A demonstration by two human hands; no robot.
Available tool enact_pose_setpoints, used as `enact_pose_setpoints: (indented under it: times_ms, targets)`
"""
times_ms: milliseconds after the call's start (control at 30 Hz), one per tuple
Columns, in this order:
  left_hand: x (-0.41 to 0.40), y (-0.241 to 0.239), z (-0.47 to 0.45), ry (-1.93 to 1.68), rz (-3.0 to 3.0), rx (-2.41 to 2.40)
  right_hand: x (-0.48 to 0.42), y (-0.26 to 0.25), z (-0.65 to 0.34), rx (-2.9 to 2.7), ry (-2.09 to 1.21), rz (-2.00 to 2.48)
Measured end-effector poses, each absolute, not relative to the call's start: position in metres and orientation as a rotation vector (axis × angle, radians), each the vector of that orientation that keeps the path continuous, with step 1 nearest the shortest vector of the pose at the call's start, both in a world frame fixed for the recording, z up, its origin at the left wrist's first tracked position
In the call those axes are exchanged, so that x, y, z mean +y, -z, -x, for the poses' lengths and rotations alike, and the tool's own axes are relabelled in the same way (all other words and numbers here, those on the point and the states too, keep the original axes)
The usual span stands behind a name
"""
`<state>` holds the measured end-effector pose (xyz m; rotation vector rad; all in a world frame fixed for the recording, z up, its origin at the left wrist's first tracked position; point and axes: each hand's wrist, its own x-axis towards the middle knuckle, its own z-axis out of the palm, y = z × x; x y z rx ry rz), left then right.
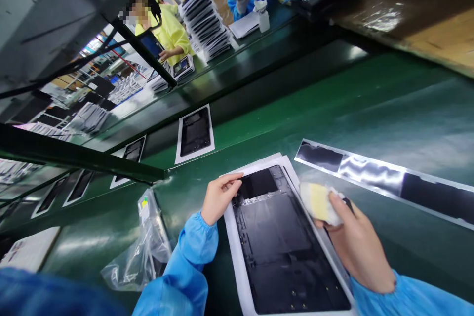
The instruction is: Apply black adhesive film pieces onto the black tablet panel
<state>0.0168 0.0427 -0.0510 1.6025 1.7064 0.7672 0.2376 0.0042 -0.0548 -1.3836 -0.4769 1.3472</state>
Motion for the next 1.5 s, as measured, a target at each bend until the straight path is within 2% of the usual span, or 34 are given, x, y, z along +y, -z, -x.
enact_pose_setpoints:
  times_ms: [167,400,600,800,1500]
  targets:
    - [0.045,0.057,-0.014,-0.728,-1.624,1.704,0.032,0.033,-0.237,-0.711,-1.437,1.413]
    - [0.046,0.064,-0.012,-0.705,-1.653,1.705,0.052,0.038,-0.215,-1.126,-1.157,1.562]
    - [0.046,0.067,-0.011,-0.72,-1.706,1.684,0.053,0.048,-0.213,-1.362,-1.051,1.607]
    - [0.046,0.065,-0.012,-0.647,-1.72,1.724,0.052,0.043,-0.213,-1.478,-1.003,1.602]
    - [0.045,0.064,-0.012,-0.774,-1.8,1.633,0.053,0.049,-0.212,-1.65,-0.857,1.607]
